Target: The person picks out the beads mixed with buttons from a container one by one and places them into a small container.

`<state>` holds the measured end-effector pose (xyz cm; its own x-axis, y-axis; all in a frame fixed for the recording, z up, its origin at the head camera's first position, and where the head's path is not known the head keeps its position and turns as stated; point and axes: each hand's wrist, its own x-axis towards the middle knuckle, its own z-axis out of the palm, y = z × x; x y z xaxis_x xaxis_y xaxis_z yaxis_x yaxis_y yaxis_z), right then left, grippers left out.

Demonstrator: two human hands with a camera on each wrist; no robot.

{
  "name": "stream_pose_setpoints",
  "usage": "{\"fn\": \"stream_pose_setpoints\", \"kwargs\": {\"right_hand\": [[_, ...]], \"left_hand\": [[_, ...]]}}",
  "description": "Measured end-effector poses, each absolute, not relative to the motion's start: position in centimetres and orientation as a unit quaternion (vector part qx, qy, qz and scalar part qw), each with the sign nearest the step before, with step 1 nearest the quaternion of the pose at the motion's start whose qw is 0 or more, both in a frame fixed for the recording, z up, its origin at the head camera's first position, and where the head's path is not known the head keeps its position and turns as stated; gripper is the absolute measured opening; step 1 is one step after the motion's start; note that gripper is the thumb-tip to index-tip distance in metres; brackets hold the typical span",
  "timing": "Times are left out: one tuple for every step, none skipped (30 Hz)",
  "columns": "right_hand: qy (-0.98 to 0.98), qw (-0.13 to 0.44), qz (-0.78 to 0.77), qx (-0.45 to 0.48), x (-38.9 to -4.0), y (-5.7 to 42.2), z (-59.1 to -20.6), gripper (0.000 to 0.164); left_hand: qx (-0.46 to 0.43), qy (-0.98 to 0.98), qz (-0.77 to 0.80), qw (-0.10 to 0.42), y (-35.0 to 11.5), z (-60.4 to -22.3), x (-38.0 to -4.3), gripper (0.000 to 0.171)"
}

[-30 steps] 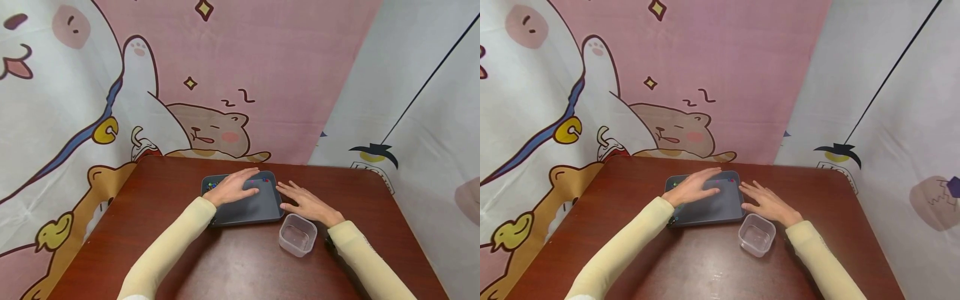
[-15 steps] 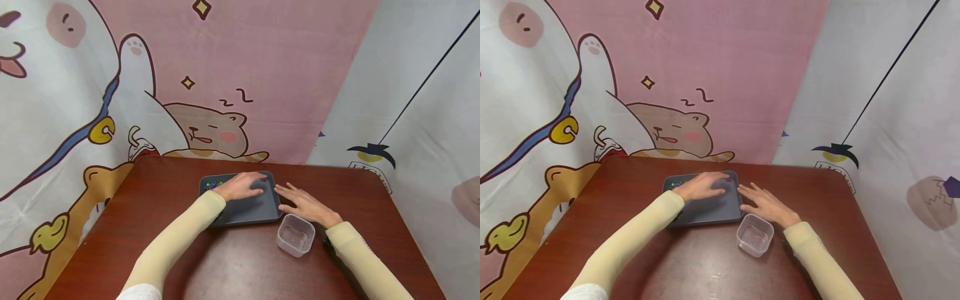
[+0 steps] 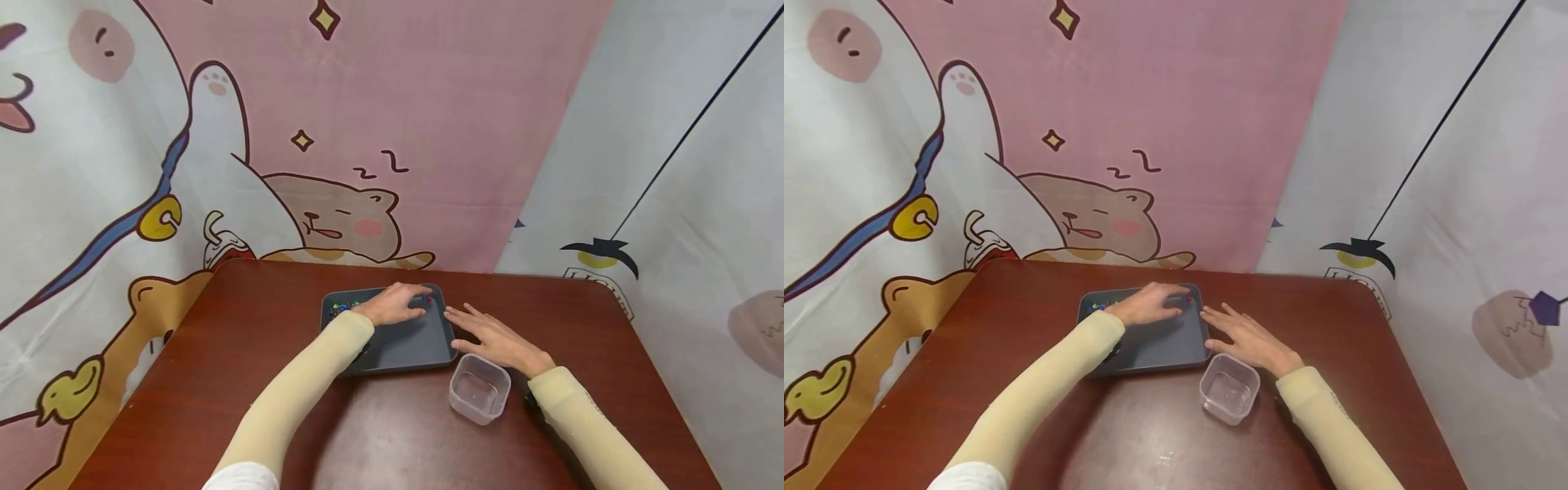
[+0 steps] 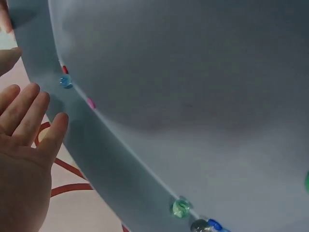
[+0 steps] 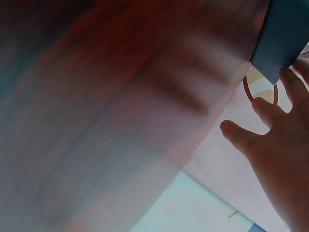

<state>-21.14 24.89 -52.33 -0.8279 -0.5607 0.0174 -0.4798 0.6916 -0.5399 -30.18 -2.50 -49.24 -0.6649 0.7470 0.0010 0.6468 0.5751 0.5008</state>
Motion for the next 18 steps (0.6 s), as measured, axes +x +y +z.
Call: {"fn": "stream_pose_setpoints", "kwargs": {"right_hand": [[0.917, 0.075, -0.271, -0.284, -21.1, 24.9, -52.3, 0.071], [0.917, 0.076, -0.271, -0.283, -21.1, 24.9, -52.3, 0.071], [0.917, 0.077, -0.27, -0.284, -21.1, 24.8, -52.4, 0.071], [0.917, 0.078, -0.271, -0.284, -21.0, 24.8, -52.4, 0.071], [0.917, 0.078, -0.272, -0.283, -21.0, 24.8, -52.4, 0.071], [0.917, 0.079, -0.272, -0.282, -21.0, 24.8, -52.4, 0.071], [0.917, 0.079, -0.273, -0.281, -21.0, 24.8, -52.4, 0.072], [0.917, 0.079, -0.274, -0.281, -20.9, 24.8, -52.4, 0.072], [0.916, 0.08, -0.275, -0.281, -20.9, 24.9, -52.4, 0.071], [0.916, 0.079, -0.275, -0.281, -20.9, 24.9, -52.3, 0.072], [0.916, 0.078, -0.276, -0.282, -20.9, 24.9, -52.3, 0.072], [0.915, 0.078, -0.276, -0.282, -21.0, 24.9, -52.3, 0.072], [0.915, 0.077, -0.277, -0.283, -21.0, 24.9, -52.2, 0.072], [0.915, 0.075, -0.277, -0.284, -20.9, 24.9, -52.2, 0.072], [0.915, 0.074, -0.277, -0.285, -20.9, 24.9, -52.2, 0.072], [0.914, 0.072, -0.277, -0.287, -20.9, 24.9, -52.2, 0.072], [0.914, 0.07, -0.277, -0.289, -20.9, 24.9, -52.2, 0.072], [0.913, 0.069, -0.277, -0.29, -20.9, 24.9, -52.1, 0.072]], "left_hand": [[0.393, 0.882, 0.237, 0.106, -2.4, -49.4, -30.3, 0.053], [0.391, 0.883, 0.236, 0.107, -2.3, -49.6, -30.4, 0.052], [0.389, 0.884, 0.236, 0.107, -2.3, -49.8, -30.5, 0.052], [0.386, 0.886, 0.234, 0.105, -2.2, -49.9, -30.6, 0.052], [0.384, 0.887, 0.234, 0.105, -2.1, -50.1, -30.7, 0.051], [0.381, 0.888, 0.233, 0.103, -2.0, -50.2, -30.8, 0.051], [0.38, 0.89, 0.232, 0.102, -1.9, -50.3, -30.9, 0.051], [0.379, 0.891, 0.231, 0.1, -1.8, -50.5, -30.9, 0.051], [0.378, 0.891, 0.23, 0.098, -1.7, -50.6, -31.0, 0.05], [0.377, 0.893, 0.228, 0.097, -1.6, -50.7, -31.0, 0.05], [0.376, 0.893, 0.227, 0.097, -1.6, -50.8, -31.0, 0.05], [0.375, 0.894, 0.225, 0.096, -1.5, -50.9, -31.1, 0.05], [0.375, 0.895, 0.222, 0.096, -1.5, -50.9, -31.1, 0.05], [0.374, 0.896, 0.218, 0.095, -1.4, -51.0, -31.1, 0.05], [0.372, 0.898, 0.215, 0.095, -1.4, -51.1, -31.1, 0.05], [0.372, 0.899, 0.212, 0.095, -1.4, -51.1, -31.1, 0.049], [0.371, 0.9, 0.208, 0.094, -1.4, -51.2, -31.1, 0.049], [0.37, 0.901, 0.205, 0.093, -1.4, -51.2, -31.1, 0.048]]}}
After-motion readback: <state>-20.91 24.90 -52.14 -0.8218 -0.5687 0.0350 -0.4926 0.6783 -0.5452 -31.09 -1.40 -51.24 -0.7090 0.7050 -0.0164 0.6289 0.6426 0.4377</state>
